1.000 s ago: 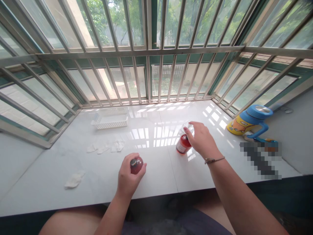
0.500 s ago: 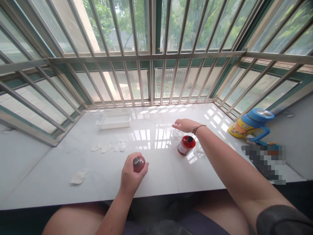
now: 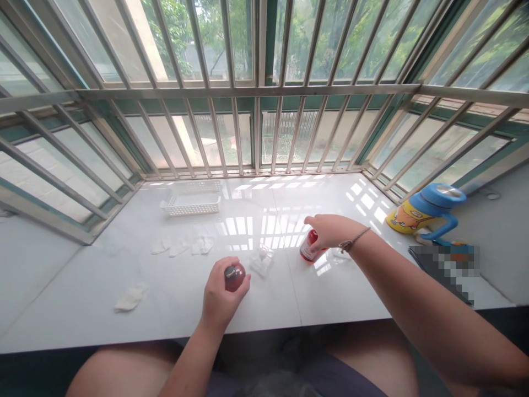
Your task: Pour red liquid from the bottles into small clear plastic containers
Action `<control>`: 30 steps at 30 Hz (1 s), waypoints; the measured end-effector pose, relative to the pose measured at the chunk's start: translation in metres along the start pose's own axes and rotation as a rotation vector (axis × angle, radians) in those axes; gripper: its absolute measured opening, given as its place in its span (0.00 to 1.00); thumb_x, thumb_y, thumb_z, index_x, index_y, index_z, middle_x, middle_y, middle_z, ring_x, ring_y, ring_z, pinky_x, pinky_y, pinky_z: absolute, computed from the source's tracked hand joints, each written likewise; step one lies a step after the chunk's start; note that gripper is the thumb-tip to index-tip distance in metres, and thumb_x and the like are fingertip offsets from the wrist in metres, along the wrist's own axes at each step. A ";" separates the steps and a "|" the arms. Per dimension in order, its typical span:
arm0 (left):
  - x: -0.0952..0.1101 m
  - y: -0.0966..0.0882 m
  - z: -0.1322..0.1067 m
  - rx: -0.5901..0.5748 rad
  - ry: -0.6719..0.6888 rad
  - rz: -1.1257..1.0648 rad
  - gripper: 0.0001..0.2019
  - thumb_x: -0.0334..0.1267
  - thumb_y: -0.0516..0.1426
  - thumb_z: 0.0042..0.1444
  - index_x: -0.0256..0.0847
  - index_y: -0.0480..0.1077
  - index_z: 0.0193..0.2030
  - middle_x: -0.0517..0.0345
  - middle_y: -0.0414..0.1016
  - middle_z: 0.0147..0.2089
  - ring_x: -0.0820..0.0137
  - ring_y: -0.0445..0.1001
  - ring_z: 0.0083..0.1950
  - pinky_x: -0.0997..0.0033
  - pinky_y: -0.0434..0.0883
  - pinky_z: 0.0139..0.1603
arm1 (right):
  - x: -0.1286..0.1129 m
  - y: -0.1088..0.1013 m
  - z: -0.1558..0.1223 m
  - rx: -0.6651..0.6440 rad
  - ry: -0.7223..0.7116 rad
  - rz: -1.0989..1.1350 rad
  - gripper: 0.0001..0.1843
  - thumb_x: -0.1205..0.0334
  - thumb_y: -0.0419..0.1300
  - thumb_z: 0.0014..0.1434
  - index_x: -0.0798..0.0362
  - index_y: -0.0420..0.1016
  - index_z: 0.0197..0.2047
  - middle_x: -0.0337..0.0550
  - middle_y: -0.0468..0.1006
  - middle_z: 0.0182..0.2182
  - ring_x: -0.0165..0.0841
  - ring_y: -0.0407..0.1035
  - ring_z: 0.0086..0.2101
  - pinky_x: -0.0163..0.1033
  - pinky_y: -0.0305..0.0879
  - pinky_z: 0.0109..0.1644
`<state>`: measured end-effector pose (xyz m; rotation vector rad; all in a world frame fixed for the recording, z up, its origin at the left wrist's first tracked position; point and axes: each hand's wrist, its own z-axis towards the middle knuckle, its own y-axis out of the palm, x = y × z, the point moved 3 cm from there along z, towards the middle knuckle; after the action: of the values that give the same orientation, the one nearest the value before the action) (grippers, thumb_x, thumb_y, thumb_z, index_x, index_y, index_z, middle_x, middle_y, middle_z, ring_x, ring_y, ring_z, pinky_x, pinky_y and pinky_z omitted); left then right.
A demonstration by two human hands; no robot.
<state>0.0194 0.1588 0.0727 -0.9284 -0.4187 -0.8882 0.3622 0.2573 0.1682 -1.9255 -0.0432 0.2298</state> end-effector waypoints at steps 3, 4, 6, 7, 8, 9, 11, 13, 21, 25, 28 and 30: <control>-0.001 0.000 0.000 0.008 0.005 0.003 0.18 0.41 0.68 0.64 0.46 0.72 0.57 0.51 0.79 0.55 0.57 0.82 0.56 0.54 0.81 0.61 | 0.013 0.012 0.002 -0.047 0.025 -0.043 0.36 0.55 0.83 0.38 0.55 0.83 0.51 0.53 0.84 0.40 0.52 0.80 0.38 0.45 0.71 0.37; -0.001 0.000 -0.001 0.010 0.005 0.005 0.18 0.41 0.68 0.64 0.46 0.72 0.57 0.51 0.79 0.55 0.57 0.82 0.56 0.55 0.81 0.61 | 0.015 0.014 0.005 -0.032 0.019 -0.048 0.35 0.59 0.82 0.40 0.54 0.82 0.53 0.52 0.84 0.42 0.51 0.80 0.38 0.44 0.71 0.37; -0.001 0.000 -0.001 0.014 0.004 0.006 0.17 0.41 0.68 0.64 0.46 0.73 0.57 0.51 0.79 0.55 0.57 0.81 0.56 0.55 0.80 0.61 | 0.018 0.015 0.012 0.041 0.006 -0.054 0.38 0.65 0.77 0.48 0.52 0.77 0.63 0.52 0.83 0.50 0.48 0.80 0.42 0.41 0.71 0.40; -0.001 0.000 -0.001 0.014 0.002 0.007 0.17 0.41 0.68 0.64 0.46 0.73 0.57 0.51 0.79 0.55 0.57 0.81 0.56 0.55 0.80 0.62 | 0.019 0.013 0.016 0.091 0.004 -0.054 0.39 0.68 0.73 0.52 0.51 0.73 0.68 0.53 0.81 0.55 0.46 0.80 0.45 0.41 0.72 0.42; -0.001 0.001 -0.001 0.014 0.003 0.008 0.17 0.41 0.68 0.64 0.46 0.72 0.57 0.51 0.79 0.55 0.57 0.81 0.56 0.55 0.80 0.62 | 0.019 0.011 0.019 0.144 0.005 -0.055 0.41 0.69 0.70 0.57 0.51 0.68 0.72 0.55 0.78 0.61 0.46 0.80 0.47 0.42 0.73 0.45; -0.001 0.001 -0.001 0.015 0.006 0.010 0.17 0.41 0.68 0.64 0.46 0.72 0.57 0.51 0.79 0.55 0.57 0.81 0.56 0.54 0.80 0.62 | 0.020 0.008 0.021 0.198 0.009 -0.057 0.41 0.70 0.67 0.60 0.50 0.64 0.75 0.57 0.73 0.66 0.46 0.80 0.50 0.42 0.73 0.49; -0.001 0.001 0.000 0.016 0.015 0.012 0.18 0.41 0.68 0.63 0.47 0.72 0.57 0.51 0.79 0.55 0.57 0.81 0.56 0.54 0.80 0.61 | 0.022 0.003 0.018 0.293 0.028 -0.065 0.43 0.69 0.66 0.63 0.50 0.58 0.78 0.60 0.63 0.74 0.50 0.76 0.57 0.46 0.73 0.55; -0.001 0.001 0.000 0.016 0.018 0.011 0.18 0.41 0.68 0.63 0.47 0.72 0.57 0.51 0.79 0.55 0.57 0.81 0.55 0.54 0.80 0.61 | 0.025 0.000 0.003 0.384 0.056 -0.079 0.42 0.64 0.67 0.66 0.50 0.57 0.78 0.61 0.61 0.75 0.55 0.71 0.62 0.50 0.72 0.58; 0.000 0.001 0.000 0.009 -0.001 0.001 0.18 0.42 0.68 0.64 0.47 0.72 0.58 0.51 0.79 0.56 0.56 0.81 0.56 0.54 0.80 0.61 | 0.046 0.067 -0.092 0.290 0.481 -0.181 0.27 0.44 0.57 0.74 0.54 0.70 0.67 0.60 0.81 0.47 0.52 0.81 0.42 0.46 0.70 0.40; 0.002 0.001 0.000 0.010 -0.006 0.009 0.18 0.42 0.68 0.64 0.47 0.72 0.57 0.51 0.79 0.55 0.57 0.81 0.56 0.54 0.80 0.61 | 0.064 0.103 -0.089 0.202 0.493 -0.129 0.32 0.44 0.58 0.72 0.56 0.68 0.70 0.64 0.80 0.55 0.53 0.81 0.47 0.48 0.72 0.43; 0.003 0.000 0.000 0.004 -0.014 0.006 0.17 0.42 0.68 0.64 0.47 0.72 0.57 0.51 0.79 0.55 0.57 0.81 0.56 0.54 0.80 0.61 | 0.077 0.108 -0.069 0.256 0.451 -0.076 0.29 0.48 0.58 0.72 0.60 0.71 0.67 0.67 0.78 0.60 0.55 0.80 0.51 0.51 0.74 0.48; 0.003 0.000 0.000 0.005 -0.017 0.005 0.17 0.42 0.68 0.64 0.47 0.72 0.57 0.51 0.79 0.55 0.56 0.81 0.57 0.53 0.80 0.61 | 0.082 0.105 -0.055 0.298 0.428 -0.041 0.30 0.51 0.59 0.72 0.59 0.69 0.70 0.69 0.72 0.67 0.56 0.79 0.54 0.52 0.75 0.50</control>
<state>0.0210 0.1573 0.0745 -0.9329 -0.4327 -0.8750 0.4442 0.1803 0.0783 -1.6390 0.2244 -0.1974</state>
